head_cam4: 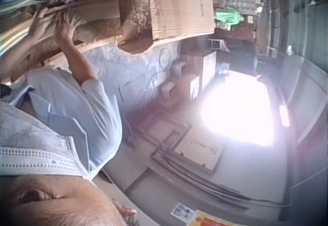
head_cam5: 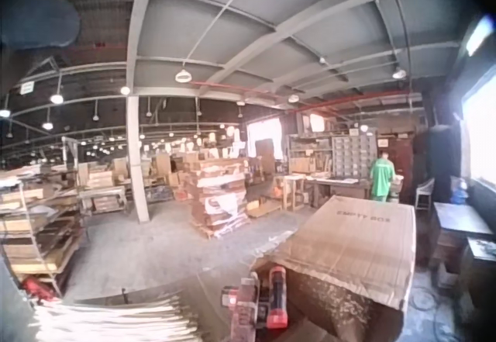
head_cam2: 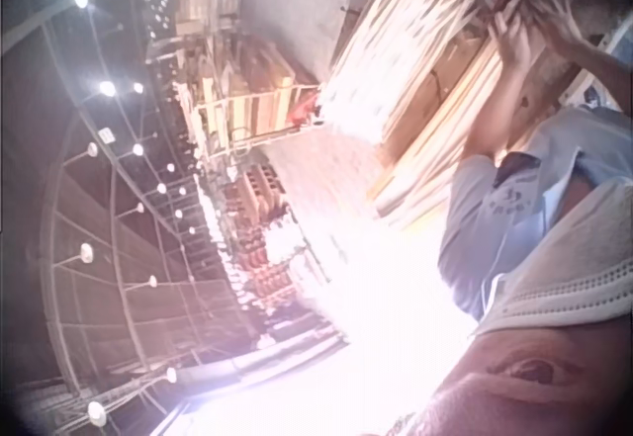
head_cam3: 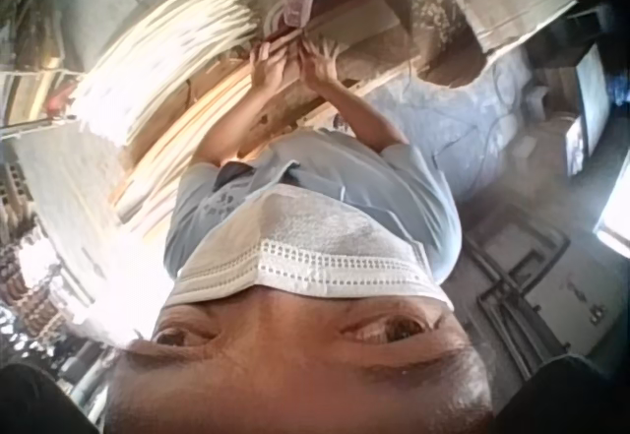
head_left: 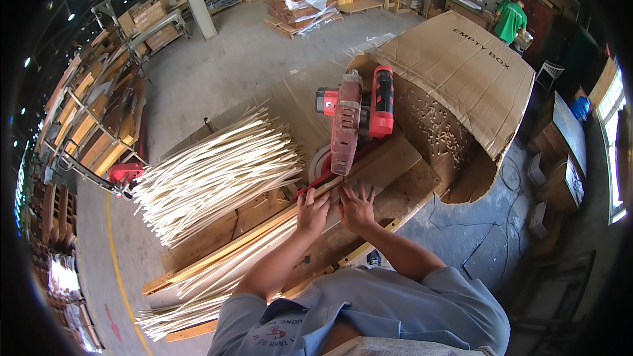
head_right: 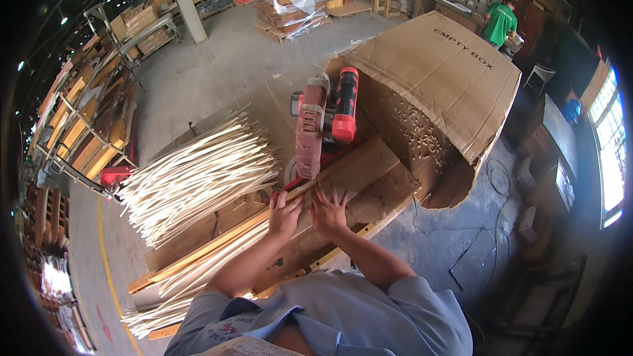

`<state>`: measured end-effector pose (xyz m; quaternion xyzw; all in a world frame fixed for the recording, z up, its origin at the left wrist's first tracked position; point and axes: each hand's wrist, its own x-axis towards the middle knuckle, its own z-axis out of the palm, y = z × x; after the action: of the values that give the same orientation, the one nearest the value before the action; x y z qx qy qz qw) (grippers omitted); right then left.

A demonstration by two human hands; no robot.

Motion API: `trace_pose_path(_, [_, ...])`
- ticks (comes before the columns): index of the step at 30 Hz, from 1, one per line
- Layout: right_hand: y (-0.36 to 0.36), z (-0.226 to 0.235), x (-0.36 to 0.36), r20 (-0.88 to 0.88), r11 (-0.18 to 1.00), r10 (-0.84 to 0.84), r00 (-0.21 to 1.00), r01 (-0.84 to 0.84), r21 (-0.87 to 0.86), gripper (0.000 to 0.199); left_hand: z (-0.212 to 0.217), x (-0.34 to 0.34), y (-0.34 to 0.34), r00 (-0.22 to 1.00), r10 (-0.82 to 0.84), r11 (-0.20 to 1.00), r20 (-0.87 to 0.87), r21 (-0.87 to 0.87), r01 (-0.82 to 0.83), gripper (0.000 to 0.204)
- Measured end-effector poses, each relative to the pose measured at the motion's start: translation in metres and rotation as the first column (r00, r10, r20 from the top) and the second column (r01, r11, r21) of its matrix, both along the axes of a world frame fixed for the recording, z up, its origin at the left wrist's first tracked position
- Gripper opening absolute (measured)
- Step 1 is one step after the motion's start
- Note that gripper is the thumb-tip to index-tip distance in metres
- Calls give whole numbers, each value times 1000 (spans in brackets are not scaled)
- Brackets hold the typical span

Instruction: The person gathers bundles of thin wooden sticks, aligns them on a workbench, and uses a red circular saw to cut them to length. The cut pieces are stacked on the bench after each cut.

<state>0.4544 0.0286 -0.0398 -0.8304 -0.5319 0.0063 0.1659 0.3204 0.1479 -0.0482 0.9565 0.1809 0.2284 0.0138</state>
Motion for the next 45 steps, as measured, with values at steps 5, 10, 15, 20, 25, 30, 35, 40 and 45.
trace_pose_path(5, [-3, -1, 6, 23, 1000, 19, 1000, -19, 3, 65, 4, 3, -4, 999, -20, 1000, 49, 19, 19, 29])
trace_pose_path(10, [0, 0, 7, 51, 1000, 30, 998, -30, -1, 61, 7, 0, -2, 997, -43, 999, 59, -7, 44, 28])
trace_pose_path(15, [-1, -3, 5, 58, 999, 38, 998, -40, 27, 58, 11, -3, -1, 998, -63, 998, 11, -17, 63, 28])
trace_pose_path(20, [-5, -3, 9, 36, 998, 31, 999, -32, 50, 50, 11, -2, -4, 999, -52, 998, -17, -21, 51, 29])
trace_pose_path(25, [-7, 57, 60, -523, 915, -105, 846, 288, 282, 30, 9, -8, 1, 999, -42, 999, -6, -16, 42, 29])
trace_pose_path(30, [9, 213, 144, -807, 709, 13, 590, 564, 424, 54, 7, -1, 0, 996, -80, 996, 31, -42, 82, 35])
trace_pose_path(35, [58, 289, 157, -759, 890, -119, 640, 408, 204, 64, -1, 5, 0, 993, -99, 993, 59, -54, 102, 33])
trace_pose_path(40, [92, 286, 140, -916, 823, 17, 401, 515, 241, 33, -10, -9, 7, 995, -20, 998, 100, -55, 26, 25])
trace_pose_path(45, [94, 276, 162, -852, 786, 0, 524, 527, 324, 24, -5, 1, 4, 997, -76, 997, -25, -21, 76, 30])
